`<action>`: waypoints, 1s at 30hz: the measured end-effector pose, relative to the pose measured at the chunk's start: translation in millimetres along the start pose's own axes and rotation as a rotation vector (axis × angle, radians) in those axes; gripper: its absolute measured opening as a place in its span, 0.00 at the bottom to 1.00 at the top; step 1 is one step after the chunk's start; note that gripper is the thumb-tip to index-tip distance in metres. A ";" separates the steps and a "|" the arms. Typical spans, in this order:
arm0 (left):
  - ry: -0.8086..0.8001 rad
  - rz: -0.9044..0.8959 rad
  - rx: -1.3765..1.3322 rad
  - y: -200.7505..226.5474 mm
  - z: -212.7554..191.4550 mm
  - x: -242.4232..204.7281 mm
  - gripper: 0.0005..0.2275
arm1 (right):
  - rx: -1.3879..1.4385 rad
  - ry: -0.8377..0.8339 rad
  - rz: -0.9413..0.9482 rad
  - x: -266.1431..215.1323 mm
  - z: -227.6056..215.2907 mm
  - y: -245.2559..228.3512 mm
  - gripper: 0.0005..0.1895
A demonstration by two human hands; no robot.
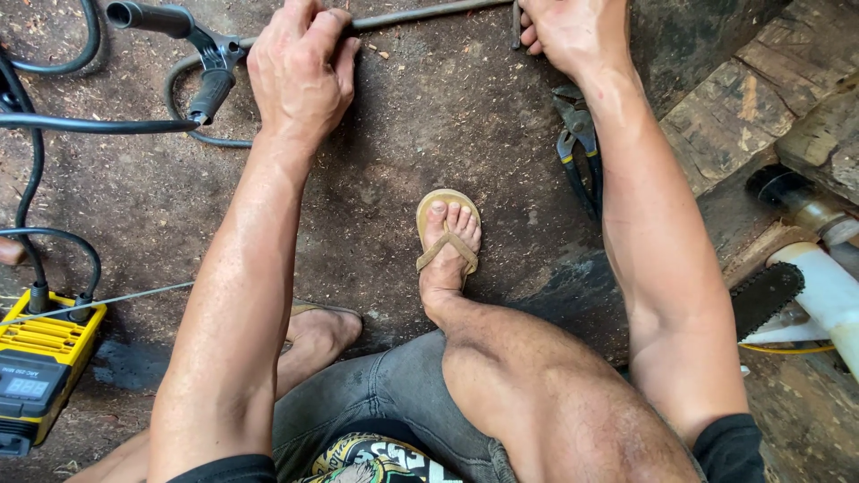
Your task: The person is preparing and positioning metal rods and components for welding or assembly on a workshop floor.
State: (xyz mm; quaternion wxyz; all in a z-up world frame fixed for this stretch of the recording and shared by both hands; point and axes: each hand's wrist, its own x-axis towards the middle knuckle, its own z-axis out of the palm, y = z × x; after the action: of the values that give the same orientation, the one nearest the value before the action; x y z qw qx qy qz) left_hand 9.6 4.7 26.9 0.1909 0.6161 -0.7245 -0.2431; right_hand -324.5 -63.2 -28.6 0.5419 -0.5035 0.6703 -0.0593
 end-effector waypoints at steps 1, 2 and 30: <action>0.001 0.000 -0.001 -0.3 1.6 1.2 0.09 | -0.001 0.000 0.000 0.3 0.0 2.3 0.14; 0.001 0.013 0.010 -0.8 3.1 2.4 0.09 | 0.007 -0.002 -0.003 0.5 0.2 4.5 0.14; -0.057 0.055 0.013 -7.1 7.6 14.4 0.06 | 0.080 -0.005 0.005 7.9 6.6 5.7 0.09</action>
State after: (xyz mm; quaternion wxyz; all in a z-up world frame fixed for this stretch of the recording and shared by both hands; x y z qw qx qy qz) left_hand 8.5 -9.5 16.2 0.1730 0.5899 -0.7479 -0.2505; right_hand -322.0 -63.3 -40.2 0.5635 -0.4798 0.6673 -0.0836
